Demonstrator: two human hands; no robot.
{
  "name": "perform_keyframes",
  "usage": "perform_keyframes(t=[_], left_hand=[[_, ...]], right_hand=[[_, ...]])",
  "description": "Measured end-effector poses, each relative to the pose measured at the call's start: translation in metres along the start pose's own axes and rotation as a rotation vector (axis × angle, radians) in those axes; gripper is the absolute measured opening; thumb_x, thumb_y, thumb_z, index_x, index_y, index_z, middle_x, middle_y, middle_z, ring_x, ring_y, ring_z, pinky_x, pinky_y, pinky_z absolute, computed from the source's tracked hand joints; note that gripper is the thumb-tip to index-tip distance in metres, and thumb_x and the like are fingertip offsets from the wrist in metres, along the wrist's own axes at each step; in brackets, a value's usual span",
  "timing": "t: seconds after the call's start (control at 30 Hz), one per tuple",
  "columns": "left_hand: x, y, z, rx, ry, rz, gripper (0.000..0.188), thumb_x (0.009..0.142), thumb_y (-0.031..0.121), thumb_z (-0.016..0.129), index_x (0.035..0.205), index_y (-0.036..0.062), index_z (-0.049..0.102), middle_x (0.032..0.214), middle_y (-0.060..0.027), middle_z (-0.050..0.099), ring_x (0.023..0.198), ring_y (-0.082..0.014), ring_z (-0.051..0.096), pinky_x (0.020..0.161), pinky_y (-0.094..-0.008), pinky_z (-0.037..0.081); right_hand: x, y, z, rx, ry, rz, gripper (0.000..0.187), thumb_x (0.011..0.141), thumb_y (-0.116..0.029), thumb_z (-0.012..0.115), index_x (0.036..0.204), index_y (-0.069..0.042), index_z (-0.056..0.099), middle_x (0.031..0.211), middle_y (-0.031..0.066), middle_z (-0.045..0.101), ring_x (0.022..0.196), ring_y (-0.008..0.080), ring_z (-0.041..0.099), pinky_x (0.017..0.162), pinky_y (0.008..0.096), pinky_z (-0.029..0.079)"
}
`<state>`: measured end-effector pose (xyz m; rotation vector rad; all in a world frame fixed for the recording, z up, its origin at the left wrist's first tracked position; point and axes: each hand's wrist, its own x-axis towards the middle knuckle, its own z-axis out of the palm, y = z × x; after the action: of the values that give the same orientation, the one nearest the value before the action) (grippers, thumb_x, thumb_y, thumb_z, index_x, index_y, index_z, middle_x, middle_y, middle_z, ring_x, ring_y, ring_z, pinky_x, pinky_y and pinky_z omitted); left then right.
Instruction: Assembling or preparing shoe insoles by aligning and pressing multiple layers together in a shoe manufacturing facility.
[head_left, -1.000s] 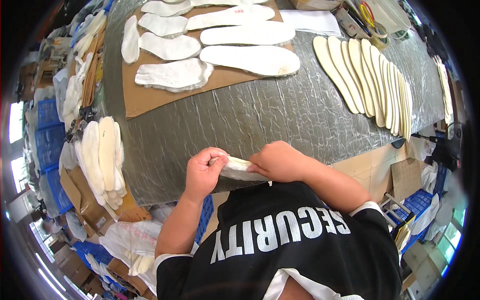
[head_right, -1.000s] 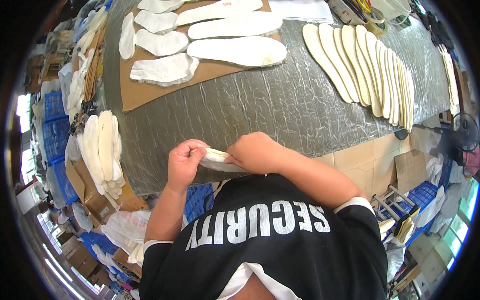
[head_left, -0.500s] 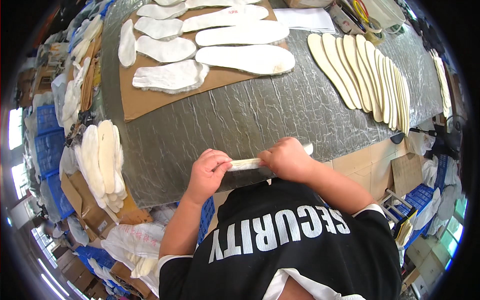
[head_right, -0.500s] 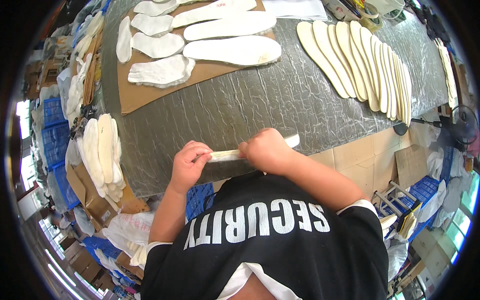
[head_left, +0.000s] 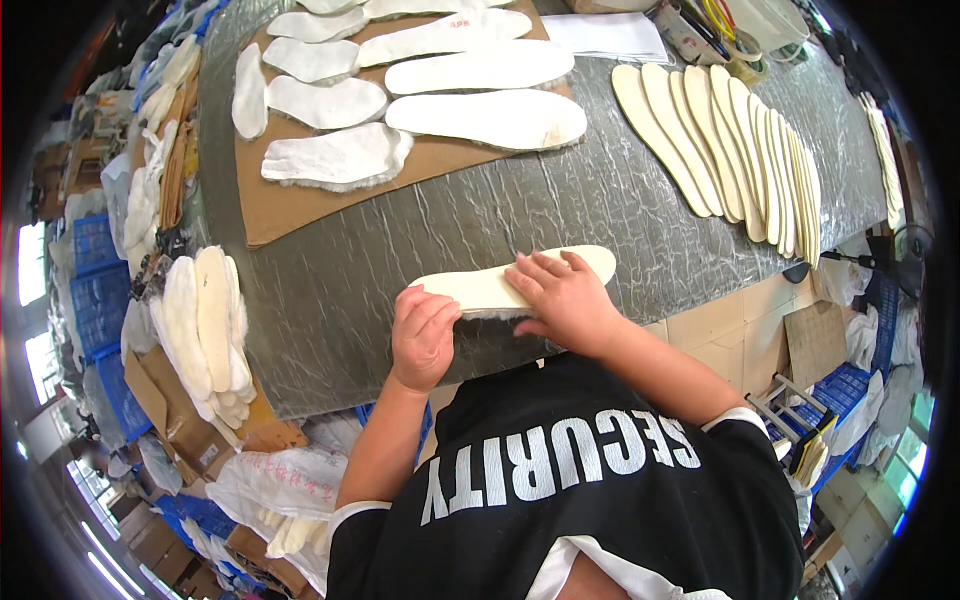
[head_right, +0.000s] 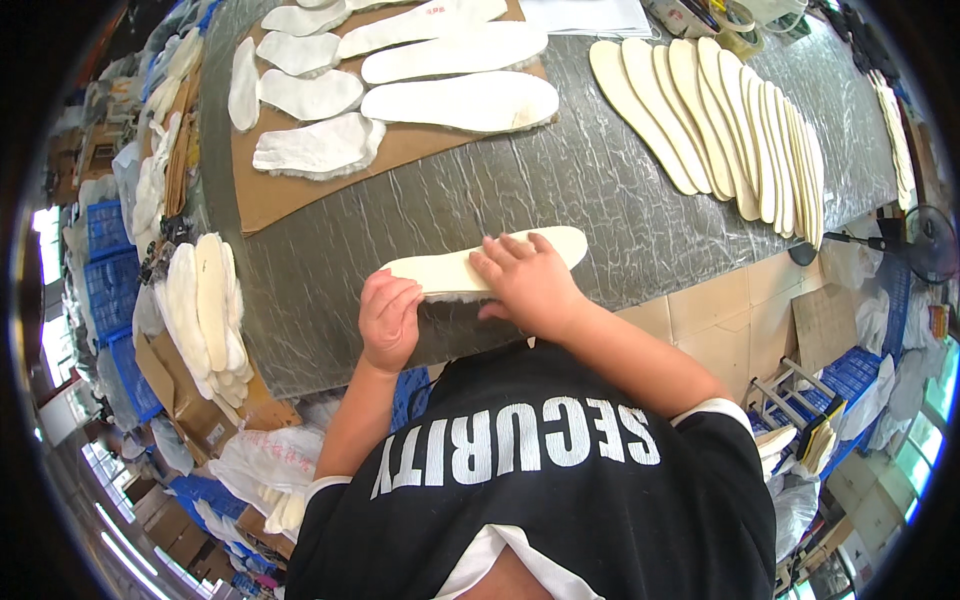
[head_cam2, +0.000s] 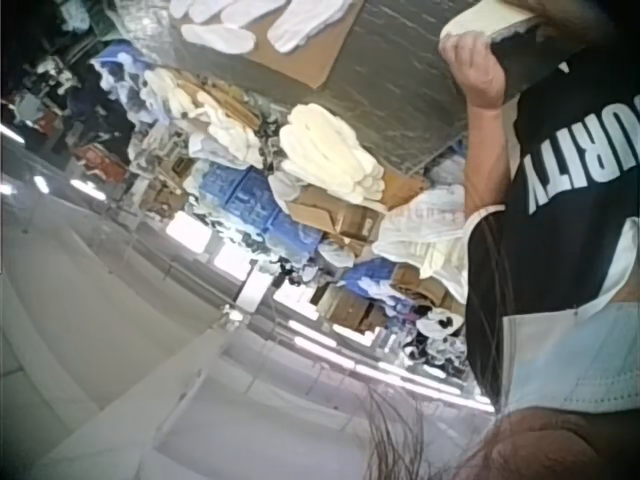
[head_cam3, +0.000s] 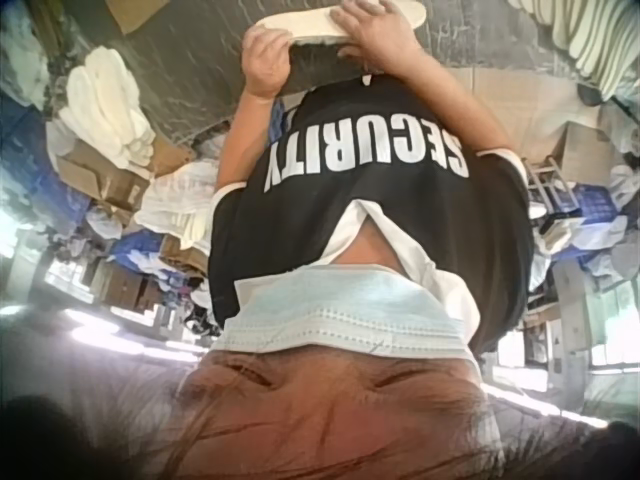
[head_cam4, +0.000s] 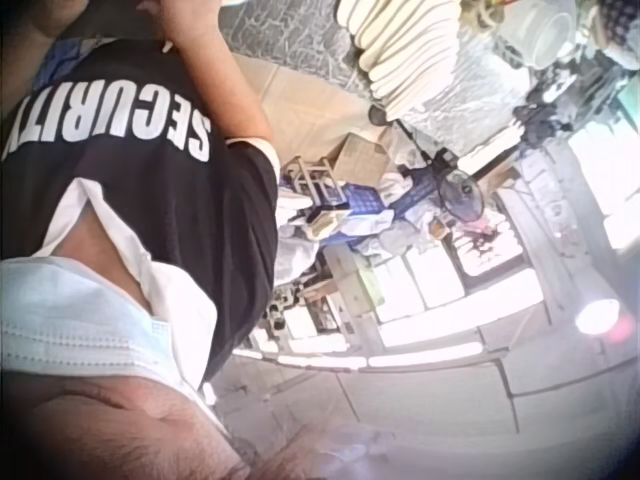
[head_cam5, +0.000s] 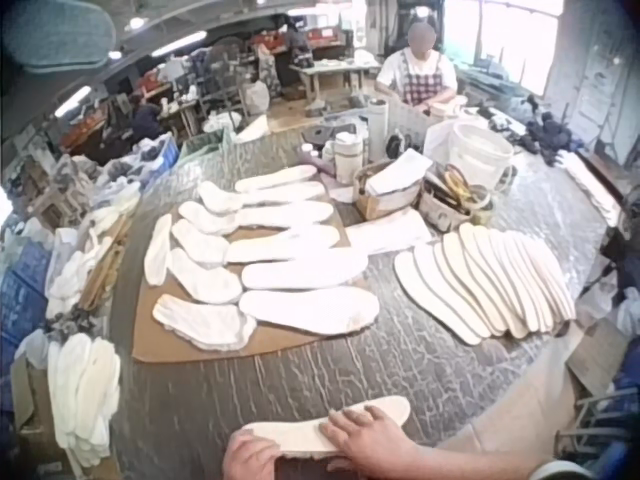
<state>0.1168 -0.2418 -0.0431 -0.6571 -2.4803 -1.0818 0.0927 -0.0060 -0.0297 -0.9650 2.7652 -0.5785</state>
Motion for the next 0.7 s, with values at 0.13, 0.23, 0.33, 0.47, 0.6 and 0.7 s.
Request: perform_keyframes(t=[0.13,0.23,0.33,0.47,0.6,0.7], left_hand=[[0.003,0.000,-0.007,0.050,0.008,0.086,0.026,0.065,-0.004,0.073,0.089,0.0037,0.066,0.090,-0.0040,0.064,0.082,-0.0226,0.059,0.094,-0.0467,0.045],[0.026,0.002,-0.018,0.061,0.077,0.141,0.025,0.067,-0.002,0.073,0.090,0.0042,0.067,0.090,-0.0045,0.064,0.082,-0.0232,0.060,0.096,-0.0476,0.044],[0.053,0.006,-0.032,0.131,0.171,0.169,0.012,0.076,0.002,0.070,0.088,0.0049,0.066,0.089,-0.0054,0.064,0.087,-0.0247,0.059,0.097,-0.0503,0.044],[0.072,0.010,-0.034,0.268,0.445,-0.132,0.031,0.085,0.016,0.068,0.108,-0.0001,0.055,0.109,-0.0136,0.059,0.096,-0.0301,0.055,0.094,-0.0427,0.043],[0.053,0.035,-0.025,-0.735,0.215,-0.802,0.022,0.094,0.019,0.059,0.102,-0.0013,0.056,0.091,-0.0047,0.061,0.077,-0.0092,0.054,0.070,-0.0254,0.047],[0.051,0.058,-0.020,-0.681,0.087,-0.719,0.024,0.095,0.019,0.058,0.102,-0.0033,0.060,0.086,-0.0052,0.063,0.074,-0.0102,0.055,0.069,-0.0243,0.046]], right_hand=[[0.006,0.014,-0.020,0.126,-0.329,0.067,0.103,0.065,-0.038,0.081,0.148,-0.019,0.023,0.146,0.0230,0.030,0.135,0.0416,0.029,0.110,0.0506,0.023],[0.019,0.023,-0.037,0.450,-0.539,0.006,0.109,0.064,-0.038,0.082,0.149,-0.016,0.018,0.145,0.0239,0.030,0.136,0.0402,0.028,0.110,0.0473,0.026],[0.030,0.033,-0.034,1.011,-0.424,-0.031,0.109,0.065,-0.038,0.082,0.149,-0.012,0.017,0.138,0.0238,0.036,0.130,0.0395,0.033,0.108,0.0431,0.029],[0.036,0.006,-0.039,1.024,-0.213,0.128,0.115,0.063,-0.043,0.084,0.149,-0.008,0.016,0.130,0.0232,0.036,0.124,0.0372,0.038,0.107,0.0405,0.030],[0.038,-0.025,-0.022,1.072,0.070,0.141,0.119,0.062,-0.054,0.081,0.148,-0.004,0.015,0.131,0.0238,0.034,0.123,0.0367,0.036,0.108,0.0444,0.027],[0.043,-0.035,-0.012,0.991,0.201,0.116,0.095,0.082,-0.048,0.067,0.147,-0.001,0.017,0.131,0.0248,0.034,0.124,0.0356,0.034,0.108,0.0443,0.026]])
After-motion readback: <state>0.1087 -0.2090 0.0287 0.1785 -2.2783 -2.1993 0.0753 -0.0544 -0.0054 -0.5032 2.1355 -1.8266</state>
